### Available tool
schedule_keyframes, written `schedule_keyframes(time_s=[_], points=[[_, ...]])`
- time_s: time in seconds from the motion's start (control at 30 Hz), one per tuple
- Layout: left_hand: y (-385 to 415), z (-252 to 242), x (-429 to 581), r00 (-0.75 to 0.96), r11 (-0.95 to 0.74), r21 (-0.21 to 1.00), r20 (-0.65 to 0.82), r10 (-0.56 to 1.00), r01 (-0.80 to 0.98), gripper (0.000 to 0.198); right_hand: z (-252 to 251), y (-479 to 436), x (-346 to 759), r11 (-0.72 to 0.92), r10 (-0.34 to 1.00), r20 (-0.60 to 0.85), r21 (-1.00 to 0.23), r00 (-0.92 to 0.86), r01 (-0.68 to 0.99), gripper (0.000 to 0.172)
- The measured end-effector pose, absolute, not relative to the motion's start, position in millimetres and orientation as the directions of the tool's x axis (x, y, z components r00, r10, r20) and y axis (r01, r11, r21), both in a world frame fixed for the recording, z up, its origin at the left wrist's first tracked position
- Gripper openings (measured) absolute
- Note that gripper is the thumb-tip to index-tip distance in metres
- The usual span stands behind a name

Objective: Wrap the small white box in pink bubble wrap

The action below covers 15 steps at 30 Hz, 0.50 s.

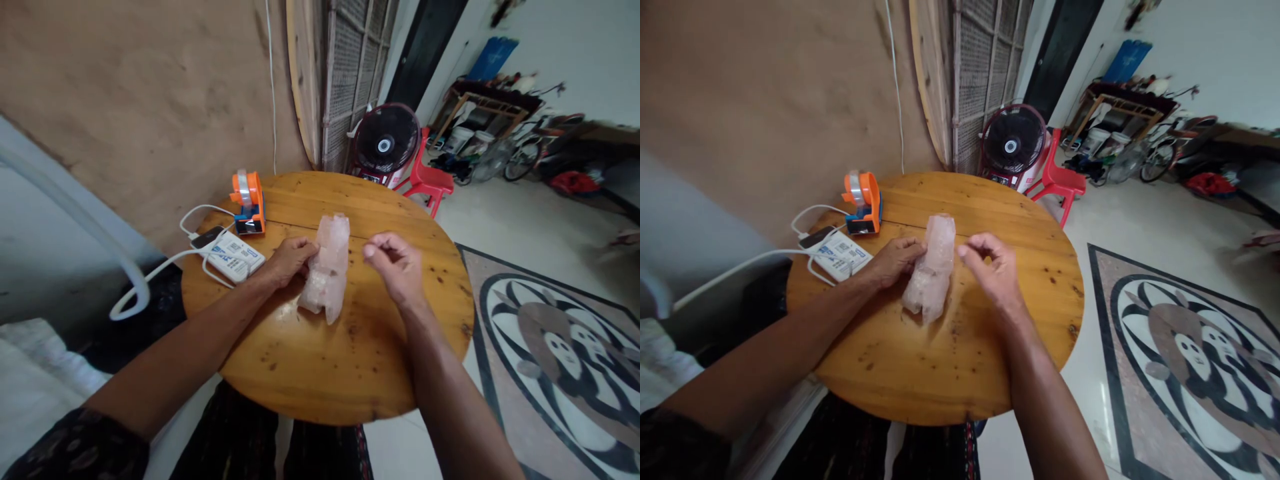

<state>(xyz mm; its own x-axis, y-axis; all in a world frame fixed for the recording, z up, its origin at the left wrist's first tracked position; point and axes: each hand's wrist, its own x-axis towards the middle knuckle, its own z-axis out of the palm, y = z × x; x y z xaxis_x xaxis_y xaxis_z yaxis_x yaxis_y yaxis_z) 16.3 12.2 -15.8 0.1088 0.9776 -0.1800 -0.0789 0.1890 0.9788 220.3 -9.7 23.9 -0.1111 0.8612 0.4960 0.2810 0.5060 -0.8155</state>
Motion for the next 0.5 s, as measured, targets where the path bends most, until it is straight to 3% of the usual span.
schedule_keyframes(time_s=[0.07,0.17,0.27,0.43,0.5], points=[[10.9,-13.1,16.8,0.102,0.188,0.979,-0.179,0.979,-0.084,0.022,22.3,-16.9,210.5,0.554,0.827,0.529,-0.709,-0.19,0.437,0.027],[9.3,-10.3,17.4,0.102,0.19,0.978,-0.181,0.978,-0.09,0.025,19.5,-24.3,198.3,0.564,0.8,0.551,-0.556,-0.238,0.611,0.042],[8.6,-9.2,17.6,0.109,0.198,0.975,-0.188,0.976,-0.098,0.026,17.7,-25.1,195.3,0.496,0.818,0.541,-0.489,-0.197,0.717,0.051],[10.0,-9.6,17.2,0.115,0.211,0.974,-0.201,0.973,-0.085,0.021,15.7,-16.2,206.5,0.321,0.885,0.455,-0.442,-0.099,0.838,0.021],[10.9,-10.2,16.4,0.116,0.212,0.974,-0.203,0.972,-0.079,0.019,15.6,-12.3,211.9,0.275,0.893,0.445,-0.412,-0.072,0.869,0.02]])
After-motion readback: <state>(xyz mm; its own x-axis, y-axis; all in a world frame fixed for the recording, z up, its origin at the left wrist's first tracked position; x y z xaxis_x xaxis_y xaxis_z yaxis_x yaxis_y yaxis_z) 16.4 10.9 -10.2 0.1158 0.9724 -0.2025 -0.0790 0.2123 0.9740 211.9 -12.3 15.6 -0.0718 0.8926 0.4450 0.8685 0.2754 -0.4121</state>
